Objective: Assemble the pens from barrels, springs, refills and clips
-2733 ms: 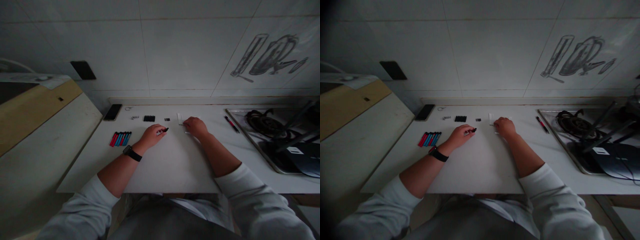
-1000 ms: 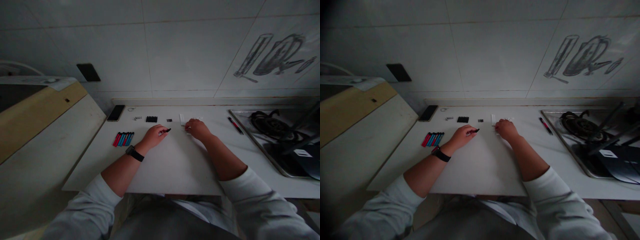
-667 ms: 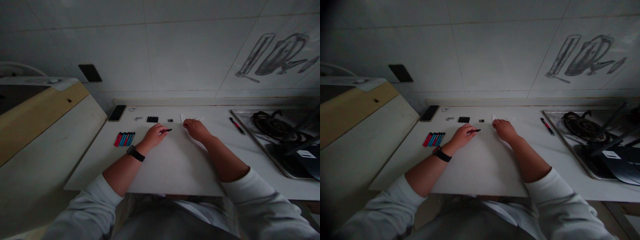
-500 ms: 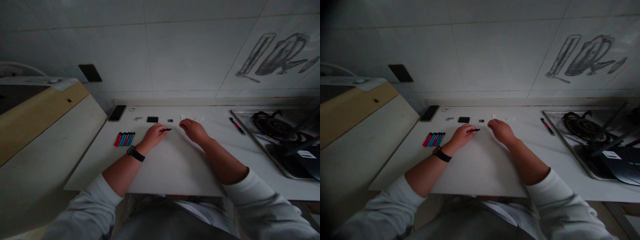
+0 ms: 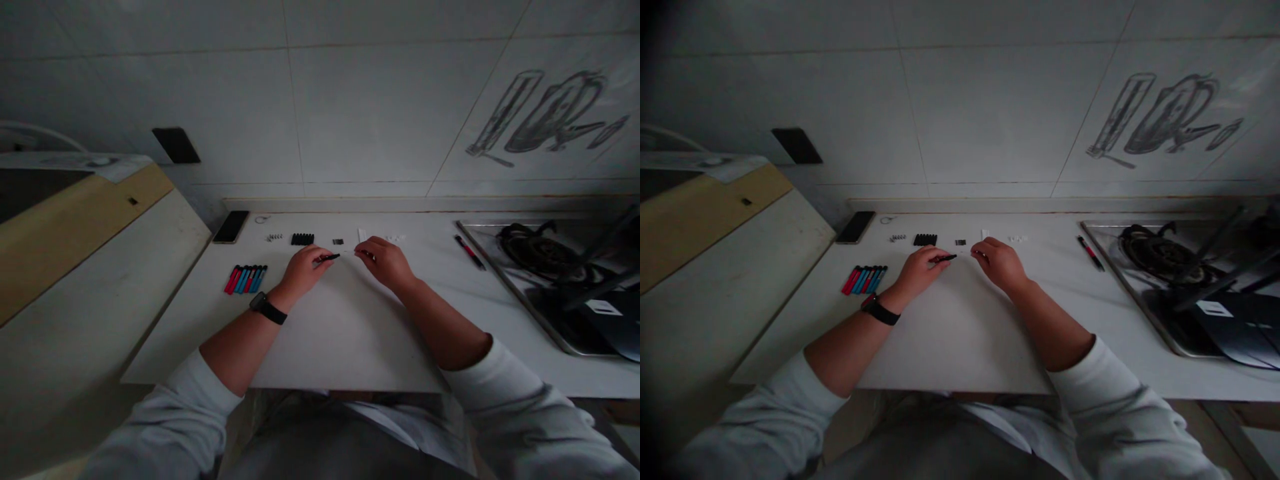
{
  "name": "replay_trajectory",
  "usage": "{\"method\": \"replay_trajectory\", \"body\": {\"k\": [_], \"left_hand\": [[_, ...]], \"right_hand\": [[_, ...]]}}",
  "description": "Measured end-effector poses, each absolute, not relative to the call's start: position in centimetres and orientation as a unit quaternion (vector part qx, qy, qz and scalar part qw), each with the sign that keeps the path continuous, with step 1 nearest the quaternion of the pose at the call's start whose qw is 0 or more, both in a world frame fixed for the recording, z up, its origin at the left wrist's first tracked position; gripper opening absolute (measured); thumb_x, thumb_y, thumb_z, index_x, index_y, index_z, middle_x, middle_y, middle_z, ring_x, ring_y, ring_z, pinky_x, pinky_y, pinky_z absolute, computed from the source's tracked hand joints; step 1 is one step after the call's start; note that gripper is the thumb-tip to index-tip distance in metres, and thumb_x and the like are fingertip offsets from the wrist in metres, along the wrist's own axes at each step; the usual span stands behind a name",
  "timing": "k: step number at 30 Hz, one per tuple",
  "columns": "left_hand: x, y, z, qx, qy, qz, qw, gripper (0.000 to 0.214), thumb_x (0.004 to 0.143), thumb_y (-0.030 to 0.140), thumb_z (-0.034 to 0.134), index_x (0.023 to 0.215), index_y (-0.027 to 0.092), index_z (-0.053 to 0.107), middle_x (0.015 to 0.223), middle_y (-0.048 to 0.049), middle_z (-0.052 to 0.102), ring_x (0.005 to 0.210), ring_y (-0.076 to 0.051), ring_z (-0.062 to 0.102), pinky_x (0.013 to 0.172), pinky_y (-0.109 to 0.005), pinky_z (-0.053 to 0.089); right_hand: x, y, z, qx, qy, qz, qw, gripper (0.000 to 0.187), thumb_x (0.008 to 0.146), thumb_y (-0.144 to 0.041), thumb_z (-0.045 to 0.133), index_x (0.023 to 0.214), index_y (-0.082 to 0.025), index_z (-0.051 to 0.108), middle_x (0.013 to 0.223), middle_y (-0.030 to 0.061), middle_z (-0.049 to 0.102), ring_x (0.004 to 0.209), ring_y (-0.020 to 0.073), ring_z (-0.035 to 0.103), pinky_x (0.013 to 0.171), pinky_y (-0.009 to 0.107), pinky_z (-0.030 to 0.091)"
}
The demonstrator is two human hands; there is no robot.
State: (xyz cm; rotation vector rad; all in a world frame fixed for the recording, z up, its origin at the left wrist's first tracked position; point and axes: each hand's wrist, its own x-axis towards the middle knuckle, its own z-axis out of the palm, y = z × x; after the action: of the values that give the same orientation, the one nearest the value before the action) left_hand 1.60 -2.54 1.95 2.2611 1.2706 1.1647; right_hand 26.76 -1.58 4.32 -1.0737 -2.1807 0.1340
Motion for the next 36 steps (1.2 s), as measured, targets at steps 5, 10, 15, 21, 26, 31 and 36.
{"method": "replay_trajectory", "body": {"k": [5, 10, 15, 21, 26, 31, 36], "left_hand": [[1.6, -2.59, 1.98, 0.783, 0.442, 0.412, 0.145, 0.011, 0.091, 0.019, 0.074, 0.101, 0.021, 0.074, 0.095, -0.003, 0.071, 0.09, -0.017, 0.067, 0.082, -0.031, 0.054], [1.56, -2.56, 1.97, 0.783, 0.436, 0.419, 0.144, 0.011, 0.091, 0.018, 0.074, 0.101, 0.021, 0.074, 0.095, -0.003, 0.07, 0.089, -0.017, 0.067, 0.082, -0.031, 0.054], [1.55, -2.56, 1.99, 0.787, 0.432, 0.416, 0.148, 0.011, 0.091, 0.019, 0.074, 0.102, 0.021, 0.075, 0.095, -0.0034, 0.07, 0.089, -0.017, 0.067, 0.081, -0.031, 0.054], [1.57, -2.54, 1.96, 0.789, 0.431, 0.41, 0.152, 0.013, 0.089, 0.018, 0.075, 0.102, 0.021, 0.075, 0.095, -0.0037, 0.071, 0.089, -0.017, 0.067, 0.082, -0.031, 0.055], [1.58, -2.49, 1.83, 0.79, 0.431, 0.409, 0.149, 0.012, 0.09, 0.019, 0.075, 0.102, 0.021, 0.075, 0.095, -0.0036, 0.071, 0.09, -0.017, 0.067, 0.081, -0.031, 0.054], [1.62, -2.63, 2.05, 0.796, 0.426, 0.404, 0.146, 0.012, 0.09, 0.019, 0.075, 0.101, 0.021, 0.075, 0.095, -0.0037, 0.071, 0.089, -0.018, 0.066, 0.083, -0.033, 0.054], [1.62, -2.66, 2.03, 0.798, 0.422, 0.407, 0.144, 0.013, 0.089, 0.017, 0.076, 0.101, 0.021, 0.075, 0.095, -0.0033, 0.072, 0.09, -0.018, 0.067, 0.084, -0.033, 0.053]], "right_hand": [[26.66, -1.68, 4.16, -0.384, -0.851, 0.058, 0.353, 0.021, 0.102, -0.024, 0.054, 0.107, -0.021, 0.074, 0.101, 0.0094, 0.072, 0.087, 0.0199, 0.067, 0.079, 0.031, 0.051], [26.64, -1.74, 4.23, -0.387, -0.857, 0.051, 0.337, 0.021, 0.1, -0.022, 0.054, 0.104, -0.021, 0.075, 0.101, 0.0095, 0.072, 0.087, 0.0202, 0.067, 0.08, 0.032, 0.051], [26.6, -1.78, 4.3, -0.382, -0.858, 0.056, 0.339, 0.022, 0.1, -0.021, 0.053, 0.104, -0.021, 0.075, 0.1, 0.0093, 0.072, 0.086, 0.0197, 0.067, 0.079, 0.031, 0.052], [26.47, -1.79, 4.19, -0.377, -0.859, 0.052, 0.343, 0.021, 0.1, -0.02, 0.055, 0.103, -0.021, 0.075, 0.099, 0.0089, 0.072, 0.086, 0.0196, 0.067, 0.08, 0.031, 0.052], [26.53, -1.74, 4.08, -0.374, -0.862, 0.053, 0.339, 0.021, 0.1, -0.021, 0.055, 0.104, -0.021, 0.076, 0.1, 0.0095, 0.072, 0.086, 0.0195, 0.068, 0.08, 0.031, 0.052], [26.41, -1.79, 4.03, -0.371, -0.868, 0.041, 0.327, 0.021, 0.1, -0.02, 0.056, 0.104, -0.021, 0.077, 0.1, 0.0085, 0.073, 0.087, 0.0193, 0.068, 0.08, 0.03, 0.051], [26.29, -1.9, 4.13, -0.373, -0.869, 0.041, 0.321, 0.022, 0.099, -0.019, 0.056, 0.105, -0.021, 0.077, 0.1, 0.0084, 0.073, 0.086, 0.0194, 0.068, 0.079, 0.03, 0.052]]}}
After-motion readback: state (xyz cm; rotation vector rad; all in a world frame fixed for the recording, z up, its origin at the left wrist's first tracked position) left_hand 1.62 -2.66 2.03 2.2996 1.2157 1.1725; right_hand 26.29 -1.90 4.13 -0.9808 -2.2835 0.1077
